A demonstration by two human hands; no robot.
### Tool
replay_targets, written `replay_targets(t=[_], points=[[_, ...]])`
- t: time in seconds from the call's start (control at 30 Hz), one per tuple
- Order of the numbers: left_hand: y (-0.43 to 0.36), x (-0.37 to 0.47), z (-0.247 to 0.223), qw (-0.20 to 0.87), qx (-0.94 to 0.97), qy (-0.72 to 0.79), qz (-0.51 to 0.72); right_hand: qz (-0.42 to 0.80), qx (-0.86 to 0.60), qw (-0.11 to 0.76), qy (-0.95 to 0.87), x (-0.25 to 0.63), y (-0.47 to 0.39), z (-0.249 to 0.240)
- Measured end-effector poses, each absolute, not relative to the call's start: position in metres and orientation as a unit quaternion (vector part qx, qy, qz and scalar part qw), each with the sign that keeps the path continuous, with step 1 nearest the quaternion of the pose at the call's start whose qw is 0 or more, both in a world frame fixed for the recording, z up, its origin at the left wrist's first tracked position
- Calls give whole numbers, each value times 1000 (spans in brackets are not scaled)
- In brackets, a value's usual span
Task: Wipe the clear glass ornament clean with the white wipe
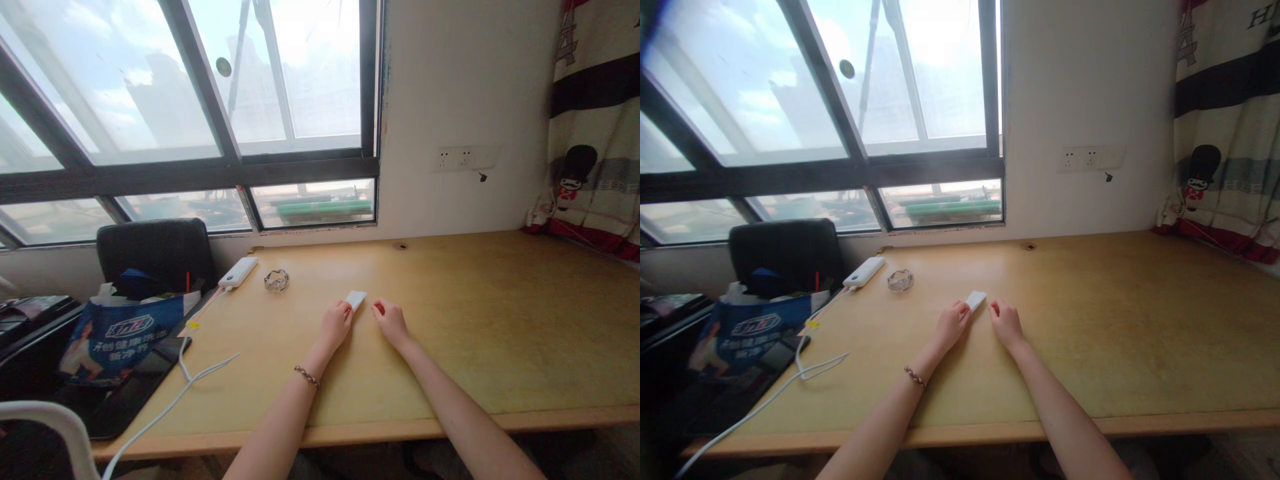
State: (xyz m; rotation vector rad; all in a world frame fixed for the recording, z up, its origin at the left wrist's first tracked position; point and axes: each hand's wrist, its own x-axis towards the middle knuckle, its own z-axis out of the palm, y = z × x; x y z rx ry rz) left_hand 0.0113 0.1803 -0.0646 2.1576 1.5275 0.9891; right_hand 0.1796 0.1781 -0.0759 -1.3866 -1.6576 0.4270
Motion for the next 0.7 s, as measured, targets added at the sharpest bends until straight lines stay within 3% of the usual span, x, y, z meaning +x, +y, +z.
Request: replay_targets(t=[0.13,0.33,0.43,0.7], points=[[179,20,-61,324,647,514,461,274,-529,479,-644,176,176,-71],[175,30,-61,540,499,442,515,413,-479,524,-570,173,182,-74],[174,31,-62,583,452,421,528,448,-475,523,-547,172,185,-77],[175,30,-61,650,366,386,543,361,-515,529,-569,178,183,-76]])
